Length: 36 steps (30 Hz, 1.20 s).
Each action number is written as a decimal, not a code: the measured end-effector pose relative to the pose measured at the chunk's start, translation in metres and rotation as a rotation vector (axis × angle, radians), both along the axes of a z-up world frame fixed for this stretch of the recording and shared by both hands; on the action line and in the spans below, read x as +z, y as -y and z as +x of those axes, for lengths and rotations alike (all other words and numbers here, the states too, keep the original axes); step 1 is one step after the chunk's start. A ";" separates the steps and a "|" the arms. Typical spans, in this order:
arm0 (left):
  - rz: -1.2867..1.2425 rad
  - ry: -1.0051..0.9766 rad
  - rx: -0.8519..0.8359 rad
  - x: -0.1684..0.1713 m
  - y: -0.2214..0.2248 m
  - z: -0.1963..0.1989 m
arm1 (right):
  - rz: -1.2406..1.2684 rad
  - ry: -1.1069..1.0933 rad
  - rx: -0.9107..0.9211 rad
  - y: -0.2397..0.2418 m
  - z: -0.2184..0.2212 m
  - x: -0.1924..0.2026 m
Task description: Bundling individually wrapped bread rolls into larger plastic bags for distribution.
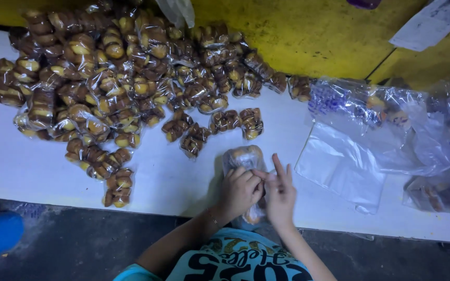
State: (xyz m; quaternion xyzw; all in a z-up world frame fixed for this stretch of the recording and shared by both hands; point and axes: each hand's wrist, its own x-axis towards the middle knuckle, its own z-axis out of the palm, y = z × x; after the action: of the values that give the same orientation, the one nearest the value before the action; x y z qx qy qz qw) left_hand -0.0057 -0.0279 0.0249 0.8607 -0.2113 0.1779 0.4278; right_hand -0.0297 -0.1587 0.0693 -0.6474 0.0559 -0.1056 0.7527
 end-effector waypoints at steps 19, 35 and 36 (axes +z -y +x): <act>0.350 0.333 0.247 0.010 -0.003 -0.020 | -0.586 -0.038 0.518 0.053 0.057 -0.043; -0.478 -0.922 0.071 -0.118 -0.078 -0.055 | -1.372 0.215 0.455 0.007 0.014 -0.015; -0.454 -0.933 0.036 -0.133 -0.079 -0.053 | -1.370 0.186 0.420 0.007 0.016 -0.015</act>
State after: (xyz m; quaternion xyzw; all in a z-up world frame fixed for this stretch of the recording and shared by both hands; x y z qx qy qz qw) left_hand -0.0582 0.0508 -0.1083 0.7374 0.0605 -0.1759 0.6493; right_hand -0.0133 -0.1654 0.0548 -0.9593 -0.2129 -0.0248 0.1840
